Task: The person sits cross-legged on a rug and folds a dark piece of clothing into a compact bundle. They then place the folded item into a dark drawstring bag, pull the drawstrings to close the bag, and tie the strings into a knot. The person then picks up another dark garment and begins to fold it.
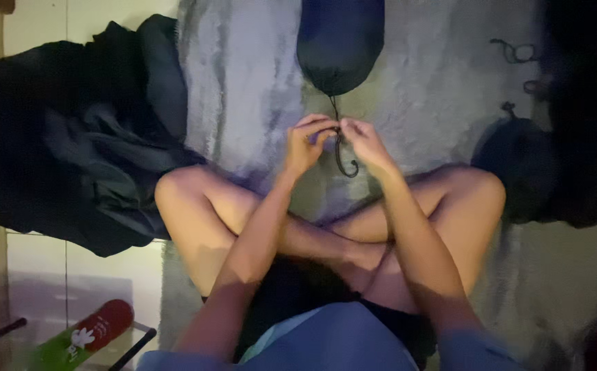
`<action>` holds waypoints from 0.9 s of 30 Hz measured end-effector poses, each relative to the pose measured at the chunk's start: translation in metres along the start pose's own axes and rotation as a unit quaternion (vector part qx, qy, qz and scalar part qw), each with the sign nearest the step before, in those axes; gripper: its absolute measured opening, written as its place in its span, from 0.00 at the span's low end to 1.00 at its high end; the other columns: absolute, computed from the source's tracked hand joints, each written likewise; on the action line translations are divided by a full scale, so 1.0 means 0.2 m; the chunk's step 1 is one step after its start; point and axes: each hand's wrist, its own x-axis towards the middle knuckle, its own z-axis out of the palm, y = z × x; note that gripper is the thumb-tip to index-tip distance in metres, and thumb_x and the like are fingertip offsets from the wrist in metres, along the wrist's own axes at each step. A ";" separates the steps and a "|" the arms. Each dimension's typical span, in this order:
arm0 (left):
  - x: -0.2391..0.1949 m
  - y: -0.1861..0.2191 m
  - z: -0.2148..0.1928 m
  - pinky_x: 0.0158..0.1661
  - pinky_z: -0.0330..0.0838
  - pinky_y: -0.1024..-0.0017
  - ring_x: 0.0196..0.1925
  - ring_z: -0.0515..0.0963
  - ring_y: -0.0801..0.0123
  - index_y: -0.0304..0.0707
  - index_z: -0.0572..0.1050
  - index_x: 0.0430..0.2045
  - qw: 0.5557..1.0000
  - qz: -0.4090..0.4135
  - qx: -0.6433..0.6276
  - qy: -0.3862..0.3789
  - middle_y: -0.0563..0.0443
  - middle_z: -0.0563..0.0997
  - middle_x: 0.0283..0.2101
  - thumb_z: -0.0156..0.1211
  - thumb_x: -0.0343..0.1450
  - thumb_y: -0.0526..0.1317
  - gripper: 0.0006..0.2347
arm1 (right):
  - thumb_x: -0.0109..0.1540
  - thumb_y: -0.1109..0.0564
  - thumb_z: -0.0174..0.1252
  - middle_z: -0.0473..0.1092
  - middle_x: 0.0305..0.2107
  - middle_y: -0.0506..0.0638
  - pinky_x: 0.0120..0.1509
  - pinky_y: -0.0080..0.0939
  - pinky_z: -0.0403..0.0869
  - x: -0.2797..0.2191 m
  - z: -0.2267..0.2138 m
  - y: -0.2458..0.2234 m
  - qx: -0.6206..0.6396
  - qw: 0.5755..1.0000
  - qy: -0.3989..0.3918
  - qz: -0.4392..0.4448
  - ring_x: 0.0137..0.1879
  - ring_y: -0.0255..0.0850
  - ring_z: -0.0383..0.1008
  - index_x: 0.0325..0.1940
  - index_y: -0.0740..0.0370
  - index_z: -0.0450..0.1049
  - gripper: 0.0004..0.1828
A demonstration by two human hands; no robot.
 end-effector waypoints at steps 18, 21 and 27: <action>-0.06 -0.07 0.06 0.40 0.87 0.66 0.34 0.89 0.60 0.30 0.88 0.35 0.847 -0.444 -0.291 0.029 0.39 0.88 0.33 0.82 0.64 0.39 0.12 | 0.79 0.49 0.52 0.75 0.18 0.51 0.38 0.43 0.73 -0.21 0.13 -0.13 -0.069 0.982 0.116 -0.130 0.27 0.42 0.74 0.26 0.57 0.80 0.28; -0.12 -0.35 0.14 0.39 0.89 0.67 0.32 0.89 0.66 0.33 0.88 0.36 0.823 -0.483 -0.295 0.037 0.44 0.88 0.31 0.84 0.65 0.50 0.18 | 0.75 0.55 0.60 0.74 0.18 0.52 0.39 0.44 0.73 -0.18 0.15 -0.02 -0.071 0.981 0.091 -0.155 0.28 0.43 0.75 0.30 0.61 0.79 0.19; -0.11 -0.13 0.12 0.34 0.87 0.65 0.29 0.85 0.67 0.37 0.89 0.32 0.881 -0.404 -0.247 0.018 0.46 0.86 0.28 0.78 0.68 0.41 0.07 | 0.72 0.61 0.56 0.77 0.27 0.67 0.42 0.54 0.76 -0.26 0.18 -0.16 -0.143 0.969 0.125 -0.158 0.37 0.65 0.81 0.41 0.71 0.81 0.11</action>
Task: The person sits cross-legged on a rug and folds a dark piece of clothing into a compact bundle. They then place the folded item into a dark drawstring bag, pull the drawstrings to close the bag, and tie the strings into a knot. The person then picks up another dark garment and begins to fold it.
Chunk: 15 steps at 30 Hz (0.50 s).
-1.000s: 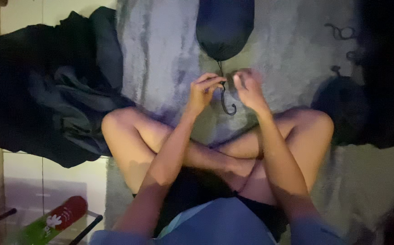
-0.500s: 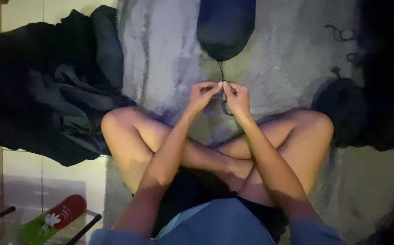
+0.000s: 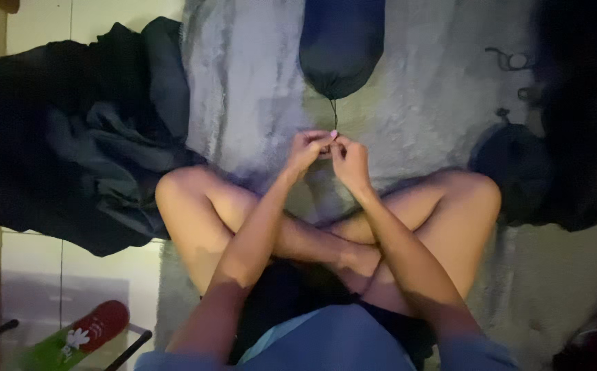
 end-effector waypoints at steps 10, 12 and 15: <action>0.17 -0.22 -0.05 0.29 0.79 0.78 0.27 0.80 0.78 0.40 0.89 0.30 0.996 0.048 0.072 -0.010 0.56 0.83 0.23 0.71 0.76 0.47 0.11 | 0.68 0.63 0.56 0.78 0.31 0.72 0.46 0.70 0.75 -0.03 0.07 0.08 -0.039 0.998 0.014 -0.053 0.46 0.74 0.80 0.40 0.70 0.79 0.08; 0.11 -0.13 -0.01 0.25 0.71 0.75 0.25 0.74 0.78 0.42 0.87 0.25 0.991 0.092 0.095 0.010 0.58 0.78 0.19 0.65 0.79 0.47 0.14 | 0.68 0.61 0.58 0.77 0.28 0.67 0.44 0.64 0.75 -0.04 0.10 0.08 -0.020 0.999 -0.006 -0.030 0.43 0.70 0.81 0.38 0.66 0.80 0.07; 0.07 0.00 0.05 0.24 0.70 0.78 0.20 0.76 0.78 0.44 0.85 0.20 0.990 0.099 0.101 0.023 0.59 0.76 0.16 0.64 0.79 0.44 0.15 | 0.69 0.61 0.59 0.76 0.26 0.63 0.42 0.51 0.77 -0.07 0.11 0.08 -0.017 1.000 0.000 -0.020 0.41 0.63 0.83 0.35 0.66 0.78 0.09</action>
